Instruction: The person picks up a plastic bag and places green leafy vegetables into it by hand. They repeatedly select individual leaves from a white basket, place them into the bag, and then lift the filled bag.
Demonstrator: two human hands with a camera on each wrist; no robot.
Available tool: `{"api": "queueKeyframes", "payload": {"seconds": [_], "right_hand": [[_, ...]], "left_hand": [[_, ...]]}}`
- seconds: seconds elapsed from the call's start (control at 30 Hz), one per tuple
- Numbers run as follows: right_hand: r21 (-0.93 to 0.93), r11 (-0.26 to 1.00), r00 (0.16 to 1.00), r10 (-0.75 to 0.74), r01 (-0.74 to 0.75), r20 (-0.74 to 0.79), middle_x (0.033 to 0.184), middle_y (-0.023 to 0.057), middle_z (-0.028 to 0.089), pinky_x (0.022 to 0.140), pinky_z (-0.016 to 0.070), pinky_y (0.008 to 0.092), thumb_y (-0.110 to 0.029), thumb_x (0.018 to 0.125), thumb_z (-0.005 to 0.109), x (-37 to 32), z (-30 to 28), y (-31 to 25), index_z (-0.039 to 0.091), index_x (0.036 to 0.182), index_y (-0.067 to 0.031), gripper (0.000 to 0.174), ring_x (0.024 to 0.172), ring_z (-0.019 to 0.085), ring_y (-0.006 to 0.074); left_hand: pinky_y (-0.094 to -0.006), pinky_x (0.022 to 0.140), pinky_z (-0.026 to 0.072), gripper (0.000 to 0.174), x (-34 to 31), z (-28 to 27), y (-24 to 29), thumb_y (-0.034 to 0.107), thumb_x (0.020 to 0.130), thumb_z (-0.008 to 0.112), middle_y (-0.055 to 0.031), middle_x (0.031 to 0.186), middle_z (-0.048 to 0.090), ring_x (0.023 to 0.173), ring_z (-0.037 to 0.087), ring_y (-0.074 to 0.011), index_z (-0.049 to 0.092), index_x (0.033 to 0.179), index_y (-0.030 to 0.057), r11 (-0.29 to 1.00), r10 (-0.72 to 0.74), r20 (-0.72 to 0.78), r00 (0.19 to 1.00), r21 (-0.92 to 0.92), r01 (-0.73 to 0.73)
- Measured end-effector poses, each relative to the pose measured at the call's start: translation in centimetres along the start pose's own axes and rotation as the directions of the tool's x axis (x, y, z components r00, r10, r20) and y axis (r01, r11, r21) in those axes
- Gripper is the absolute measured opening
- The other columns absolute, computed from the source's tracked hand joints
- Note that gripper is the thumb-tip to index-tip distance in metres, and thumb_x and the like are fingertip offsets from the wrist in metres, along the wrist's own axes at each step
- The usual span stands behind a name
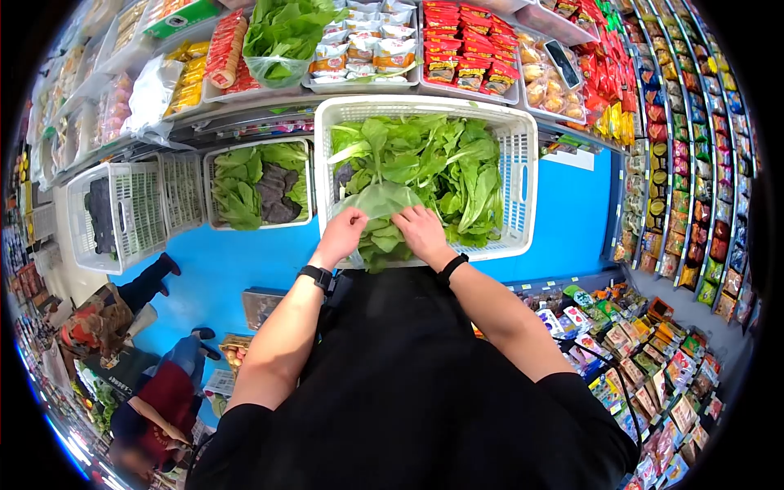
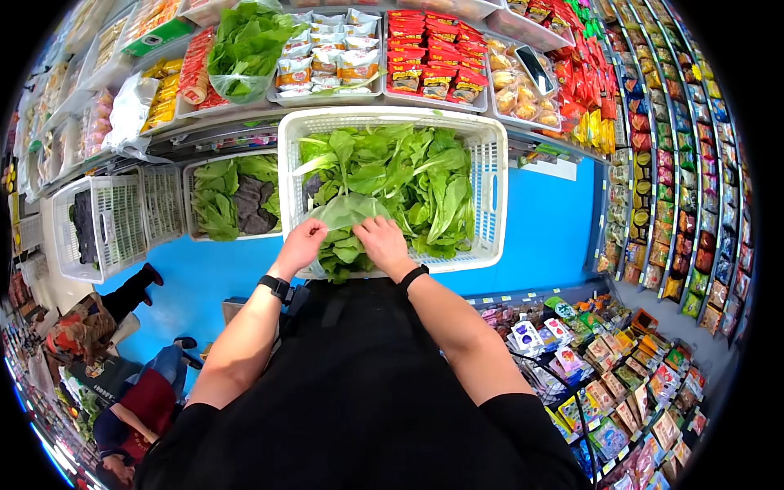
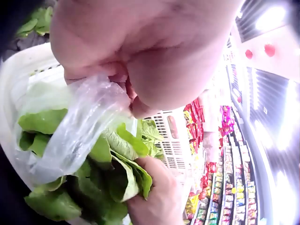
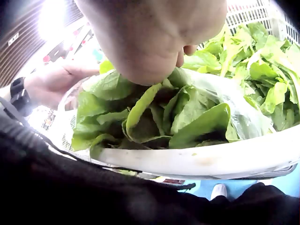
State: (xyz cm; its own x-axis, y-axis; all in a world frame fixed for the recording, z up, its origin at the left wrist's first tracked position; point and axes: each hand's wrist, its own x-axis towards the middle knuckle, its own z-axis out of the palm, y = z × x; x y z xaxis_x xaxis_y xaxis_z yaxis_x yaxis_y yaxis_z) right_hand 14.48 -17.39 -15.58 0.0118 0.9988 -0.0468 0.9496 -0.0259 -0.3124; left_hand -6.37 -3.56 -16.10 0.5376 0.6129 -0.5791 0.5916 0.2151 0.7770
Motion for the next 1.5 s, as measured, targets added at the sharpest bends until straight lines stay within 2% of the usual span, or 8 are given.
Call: {"api": "queueKeyframes", "payload": {"seconds": [0.33, 0.43, 0.6, 0.77, 0.93, 1.13, 1.3, 1.5], "right_hand": [[-0.024, 0.991, 0.961, 0.136, -0.134, 0.241, 0.123, 0.0034, 0.072, 0.097, 0.0491, 0.0443, -0.017, 0.088, 0.071, 0.6, -0.6, -0.3, 0.068, 0.137, -0.0134, 0.049, 0.115, 0.063, 0.0300], [0.190, 0.970, 0.902, 0.057, -0.151, 0.428, 0.149, 0.0148, 0.062, 0.114, 0.0448, 0.0535, -0.022, 0.081, 0.079, 0.7, -2.6, 0.0, 0.053, 0.158, -0.0117, 0.081, 0.136, 0.054, 0.0409], [0.543, 0.749, 0.921, 0.249, -0.378, 0.299, 0.145, 0.0260, 0.066, 0.115, 0.0485, 0.0509, -0.024, 0.087, 0.075, -2.7, -2.6, 7.4, 0.066, 0.144, -0.0044, 0.061, 0.132, 0.061, 0.0464], [0.282, 0.596, 0.615, 0.479, -0.752, 0.627, 0.140, 0.0225, 0.071, 0.111, 0.0530, 0.0458, -0.032, 0.094, 0.072, -6.8, -1.1, 17.7, 0.070, 0.142, -0.0087, 0.053, 0.128, 0.067, 0.0412], [0.205, 0.745, 0.507, 0.202, -0.635, 0.838, 0.155, 0.0192, 0.062, 0.118, 0.0480, 0.0457, -0.047, 0.095, 0.071, -7.4, 2.5, 21.9, 0.051, 0.163, -0.0150, 0.078, 0.142, 0.060, 0.0382], [-0.093, 0.783, 0.335, 0.366, -0.615, 0.868, 0.159, 0.0211, 0.059, 0.119, 0.0468, 0.0540, -0.037, 0.093, 0.073, -6.2, 4.8, 23.6, 0.066, 0.150, -0.0099, 0.063, 0.148, 0.054, 0.0396], [0.288, 0.789, 0.768, 0.329, -0.543, 0.549, 0.108, 0.0260, 0.078, 0.093, 0.0611, 0.0479, -0.030, 0.097, 0.073, -8.5, -1.7, 24.2, 0.075, 0.122, -0.0011, 0.038, 0.102, 0.077, 0.0419], [0.822, 0.299, 0.845, 0.404, -0.484, 0.351, 0.090, 0.0073, 0.074, 0.071, 0.0549, 0.0321, -0.015, 0.098, 0.076, -10.9, -8.1, 23.0, 0.071, 0.114, -0.0033, 0.021, 0.079, 0.069, 0.0158]], "left_hand": [[-0.0360, 0.083, 0.0581, 0.020, 0.8, 0.0, 1.2, 0.021, 0.100, 0.073, -0.0126, 0.096, 0.079, 0.088, 0.075, -0.0206, 0.075, 0.110, 0.0030, 0.995, -0.060, 0.084, 0.995, 0.091, 0.052], [-0.0329, 0.082, 0.0580, 0.017, 0.6, 0.2, 2.7, 0.015, 0.099, 0.072, -0.0096, 0.095, 0.078, 0.087, 0.073, -0.0168, 0.074, 0.109, 0.0016, 0.979, -0.027, -0.002, 1.000, 0.204, 0.026], [-0.0358, 0.083, 0.0595, 0.018, 1.6, 1.8, 4.5, 0.016, 0.097, 0.075, -0.0122, 0.095, 0.078, 0.089, 0.075, -0.0216, 0.072, 0.109, 0.0026, 0.954, 0.035, -0.134, 0.990, 0.299, 0.007], [-0.0321, 0.082, 0.0577, 0.016, 1.3, 5.1, 7.0, 0.012, 0.099, 0.074, -0.0049, 0.094, 0.074, 0.085, 0.069, -0.0144, 0.071, 0.111, 0.0018, 0.982, 0.064, -0.162, 0.985, 0.188, -0.033], [-0.0338, 0.083, 0.0587, 0.017, -0.7, 9.3, 9.8, 0.012, 0.099, 0.075, -0.0117, 0.099, 0.075, 0.089, 0.074, -0.0203, 0.072, 0.112, 0.0014, 0.988, 0.095, -0.176, 0.980, 0.136, -0.072], [-0.0324, 0.083, 0.0572, 0.019, -3.1, 14.0, 10.7, 0.014, 0.101, 0.075, -0.0070, 0.099, 0.075, 0.090, 0.070, -0.0165, 0.072, 0.114, 0.0013, 0.997, -0.013, -0.195, 0.981, 0.069, 0.027], [-0.0314, 0.084, 0.0566, 0.020, -3.4, 18.2, 11.4, 0.015, 0.102, 0.075, -0.0058, 0.099, 0.075, 0.090, 0.069, -0.0150, 0.072, 0.116, 0.0011, 0.998, -0.047, -0.159, 0.986, -0.037, 0.041], [-0.0337, 0.089, 0.0590, 0.037, -1.9, 22.1, 15.6, 0.020, 0.102, 0.076, -0.0118, 0.115, 0.077, 0.098, 0.074, -0.0196, 0.068, 0.131, -0.0002, 0.996, -0.048, -0.058, 0.997, -0.072, 0.044]]}}
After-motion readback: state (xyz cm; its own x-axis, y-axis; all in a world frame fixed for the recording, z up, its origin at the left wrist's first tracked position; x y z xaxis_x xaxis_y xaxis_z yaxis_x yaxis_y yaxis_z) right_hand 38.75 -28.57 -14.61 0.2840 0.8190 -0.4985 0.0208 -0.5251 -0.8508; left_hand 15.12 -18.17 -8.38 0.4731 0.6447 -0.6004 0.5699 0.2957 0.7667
